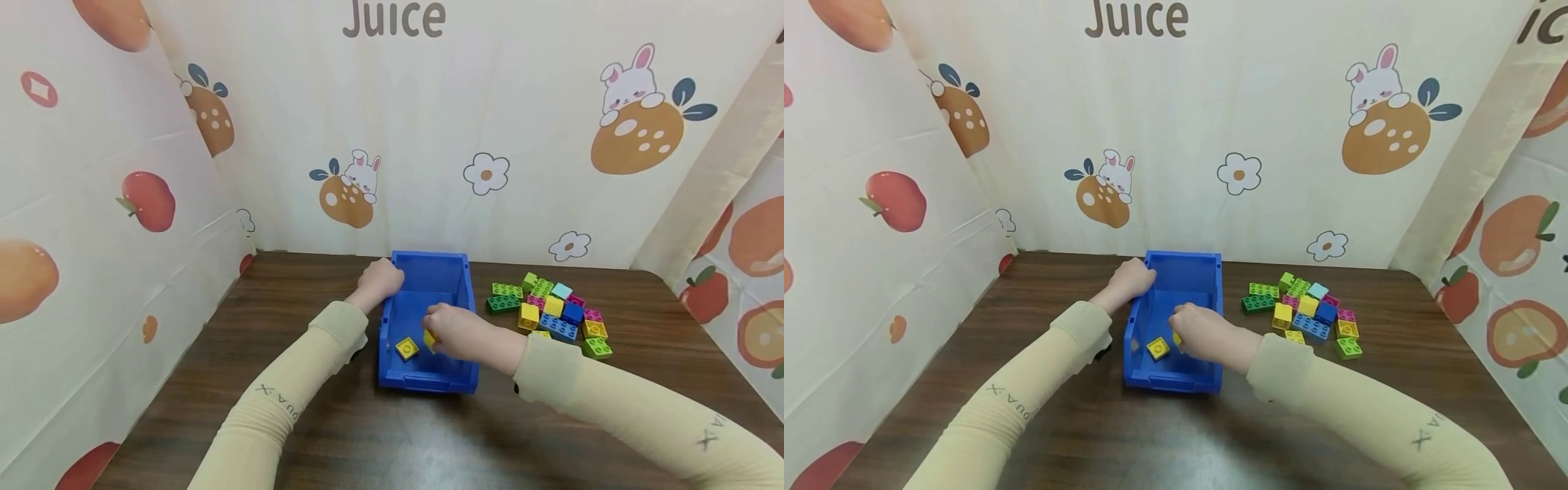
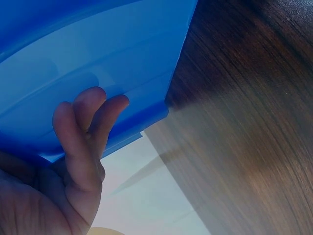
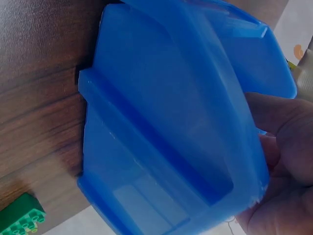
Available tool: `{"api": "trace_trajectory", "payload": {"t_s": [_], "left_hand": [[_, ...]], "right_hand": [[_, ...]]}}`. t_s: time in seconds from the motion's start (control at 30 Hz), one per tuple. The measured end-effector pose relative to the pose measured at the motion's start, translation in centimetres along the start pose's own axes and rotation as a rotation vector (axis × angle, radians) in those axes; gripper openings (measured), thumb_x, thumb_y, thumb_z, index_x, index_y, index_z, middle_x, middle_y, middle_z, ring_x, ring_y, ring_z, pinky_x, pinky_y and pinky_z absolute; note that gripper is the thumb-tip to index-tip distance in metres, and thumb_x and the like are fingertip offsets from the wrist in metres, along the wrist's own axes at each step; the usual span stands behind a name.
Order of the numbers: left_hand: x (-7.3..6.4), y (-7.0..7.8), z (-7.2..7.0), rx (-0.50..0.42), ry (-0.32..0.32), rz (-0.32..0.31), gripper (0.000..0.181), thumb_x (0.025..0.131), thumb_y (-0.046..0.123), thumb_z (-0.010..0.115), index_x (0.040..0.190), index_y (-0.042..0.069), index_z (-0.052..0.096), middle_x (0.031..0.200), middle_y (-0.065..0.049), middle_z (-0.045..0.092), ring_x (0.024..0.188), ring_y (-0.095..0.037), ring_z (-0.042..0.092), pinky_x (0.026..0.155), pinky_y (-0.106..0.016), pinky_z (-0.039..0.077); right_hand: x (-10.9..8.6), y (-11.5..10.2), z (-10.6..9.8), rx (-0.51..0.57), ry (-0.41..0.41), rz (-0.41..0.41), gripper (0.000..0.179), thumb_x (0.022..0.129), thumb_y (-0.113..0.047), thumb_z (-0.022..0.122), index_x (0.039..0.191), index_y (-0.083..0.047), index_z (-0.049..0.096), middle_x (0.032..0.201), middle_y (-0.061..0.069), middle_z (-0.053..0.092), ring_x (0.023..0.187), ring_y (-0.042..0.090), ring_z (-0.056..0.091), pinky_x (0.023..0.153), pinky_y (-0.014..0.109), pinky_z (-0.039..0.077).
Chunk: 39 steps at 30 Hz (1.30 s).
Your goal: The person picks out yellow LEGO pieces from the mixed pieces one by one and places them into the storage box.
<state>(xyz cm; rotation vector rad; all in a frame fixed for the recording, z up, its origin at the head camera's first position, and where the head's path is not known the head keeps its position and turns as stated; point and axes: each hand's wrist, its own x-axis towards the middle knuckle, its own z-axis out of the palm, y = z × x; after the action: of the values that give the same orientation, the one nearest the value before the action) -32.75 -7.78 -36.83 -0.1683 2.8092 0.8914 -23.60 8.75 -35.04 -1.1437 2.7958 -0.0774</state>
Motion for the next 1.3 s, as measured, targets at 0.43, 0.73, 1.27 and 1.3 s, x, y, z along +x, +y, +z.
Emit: {"api": "trace_trajectory", "payload": {"t_s": [0.43,0.73,1.27,1.3], "left_hand": [[0.2,-0.1,0.0,0.004,0.006,0.005,0.032,0.091,0.02,0.042,0.06,0.012,0.04,0.049,0.0,0.036,0.04,-0.014,0.044,0.038,-0.026,0.037],[0.2,0.0,0.0,0.006,0.016,0.003,0.031,0.091,0.019,0.041,0.061,0.012,0.04,0.049,0.0,0.035,0.04,-0.014,0.042,0.038,-0.026,0.036],[0.2,0.0,0.1,0.012,0.017,0.009,0.032,0.092,0.02,0.041,0.061,0.012,0.039,0.049,0.0,0.035,0.039,-0.014,0.042,0.038,-0.026,0.037],[0.2,0.0,0.1,0.014,0.018,0.008,0.032,0.092,0.02,0.041,0.061,0.012,0.039,0.049,0.0,0.035,0.039,-0.014,0.042,0.038,-0.026,0.037]], "right_hand": [[0.7,-0.3,1.3,0.0,-0.043,0.021,0.026,0.079,-0.014,0.076,0.102,-0.005,0.07,0.087,0.003,0.064,0.076,0.012,0.06,0.072,0.029,0.054],[1.2,-0.6,1.9,-0.032,-0.058,0.048,0.019,0.083,-0.012,0.07,0.101,-0.008,0.069,0.094,0.006,0.066,0.083,0.015,0.062,0.076,0.032,0.054],[1.5,-1.0,2.1,-0.119,-0.086,0.056,0.028,0.081,-0.021,0.074,0.106,-0.011,0.068,0.098,0.004,0.065,0.089,0.016,0.061,0.076,0.033,0.054],[1.6,-1.0,2.0,-0.116,-0.093,0.059,0.03,0.081,-0.022,0.074,0.107,-0.011,0.068,0.098,0.004,0.064,0.09,0.017,0.061,0.076,0.033,0.054]]}}
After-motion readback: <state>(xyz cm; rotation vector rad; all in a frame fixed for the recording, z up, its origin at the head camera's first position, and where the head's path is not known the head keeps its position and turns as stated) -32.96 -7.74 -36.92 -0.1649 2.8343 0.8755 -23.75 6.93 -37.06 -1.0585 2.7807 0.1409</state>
